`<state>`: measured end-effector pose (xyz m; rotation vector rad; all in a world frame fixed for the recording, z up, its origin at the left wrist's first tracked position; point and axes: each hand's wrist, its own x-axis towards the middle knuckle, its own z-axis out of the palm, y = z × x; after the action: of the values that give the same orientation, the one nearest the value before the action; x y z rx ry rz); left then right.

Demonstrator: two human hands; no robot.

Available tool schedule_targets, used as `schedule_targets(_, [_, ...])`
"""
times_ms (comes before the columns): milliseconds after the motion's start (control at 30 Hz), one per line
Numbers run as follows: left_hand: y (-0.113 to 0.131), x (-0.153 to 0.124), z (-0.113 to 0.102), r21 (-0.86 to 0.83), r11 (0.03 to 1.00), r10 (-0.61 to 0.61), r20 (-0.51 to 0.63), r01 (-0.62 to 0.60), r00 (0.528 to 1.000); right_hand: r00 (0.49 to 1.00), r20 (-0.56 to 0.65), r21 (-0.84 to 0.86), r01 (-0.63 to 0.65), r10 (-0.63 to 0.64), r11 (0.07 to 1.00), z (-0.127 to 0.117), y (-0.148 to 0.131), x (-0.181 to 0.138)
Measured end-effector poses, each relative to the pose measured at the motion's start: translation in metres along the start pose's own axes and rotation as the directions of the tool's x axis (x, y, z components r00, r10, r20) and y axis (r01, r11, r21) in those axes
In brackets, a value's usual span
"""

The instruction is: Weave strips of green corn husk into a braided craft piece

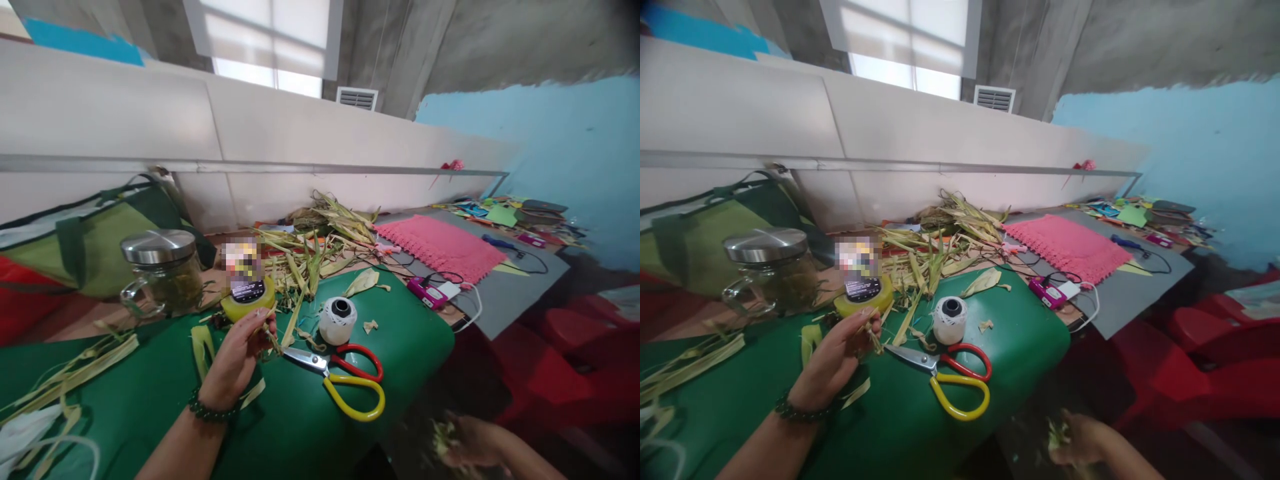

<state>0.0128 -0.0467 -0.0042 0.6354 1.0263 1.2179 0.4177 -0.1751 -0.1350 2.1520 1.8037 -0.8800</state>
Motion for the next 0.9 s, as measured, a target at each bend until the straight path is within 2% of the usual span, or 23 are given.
schedule_targets(67, [-0.001, 0.001, -0.001, 0.004, 1.0, 0.014, 0.007, -0.014, 1.0, 1.0, 0.005, -0.093, -0.025, 0.025, 0.995, -0.036, -0.023, -0.007])
schedule_targets(133, [-0.001, 0.002, -0.001, 0.016, 1.0, 0.024, 0.023, -0.025, 0.999, 0.987, -0.009, -0.043, 0.16, -0.161, 0.986, -0.076, -0.054, -0.014])
schedule_targets(200, [-0.002, 0.003, -0.001, 0.027, 0.999, 0.029, 0.029, -0.029, 0.999, 0.91, -0.128, -0.007, 0.398, -0.396, 0.917, -0.109, -0.088, -0.013])
schedule_targets(233, [-0.002, 0.003, -0.001, 0.03, 0.999, 0.027, 0.028, -0.028, 0.999, 0.863, -0.218, -0.029, 0.461, -0.455, 0.887, -0.119, -0.104, -0.008])
schedule_targets(300, [-0.004, 0.004, -0.003, 0.028, 0.999, 0.026, 0.02, -0.027, 0.999, 0.812, -0.272, -0.1, 0.509, -0.516, 0.855, -0.128, -0.131, 0.011])
schedule_targets(400, [-0.005, 0.007, -0.007, 0.023, 0.999, 0.028, 0.017, -0.028, 0.999, 0.772, -0.167, -0.139, 0.597, -0.613, 0.79, -0.131, -0.152, 0.047])
schedule_targets(467, [-0.005, 0.009, -0.009, 0.014, 0.999, 0.034, 0.017, -0.034, 0.999, 0.796, -0.222, -0.159, 0.54, -0.563, 0.826, -0.142, -0.153, 0.07])
schedule_targets(533, [-0.004, 0.01, -0.009, 0.005, 0.999, 0.04, 0.02, -0.04, 0.999, 0.813, -0.429, -0.143, 0.369, -0.393, 0.919, -0.16, -0.147, 0.091])
schedule_targets(600, [-0.004, 0.01, -0.007, 0.005, 0.999, 0.034, 0.034, -0.034, 0.999, 0.807, -0.532, -0.064, 0.262, -0.255, 0.963, -0.178, -0.141, 0.111])
schedule_targets(667, [-0.004, 0.008, -0.004, 0.014, 1.0, 0.016, 0.054, -0.016, 0.998, 0.818, -0.549, -0.001, 0.204, -0.171, 0.979, -0.187, -0.139, 0.132])
schedule_targets(767, [-0.004, 0.007, -0.003, 0.033, 0.999, -0.003, 0.065, 0.001, 0.998, 0.839, -0.536, 0.111, 0.178, -0.092, 0.978, -0.187, -0.141, 0.157])
schedule_targets(900, [-0.004, 0.008, -0.007, 0.026, 0.999, 0.032, 0.055, -0.033, 0.998, 0.83, -0.552, 0.261, 0.261, -0.079, 0.929, -0.198, -0.137, 0.163])
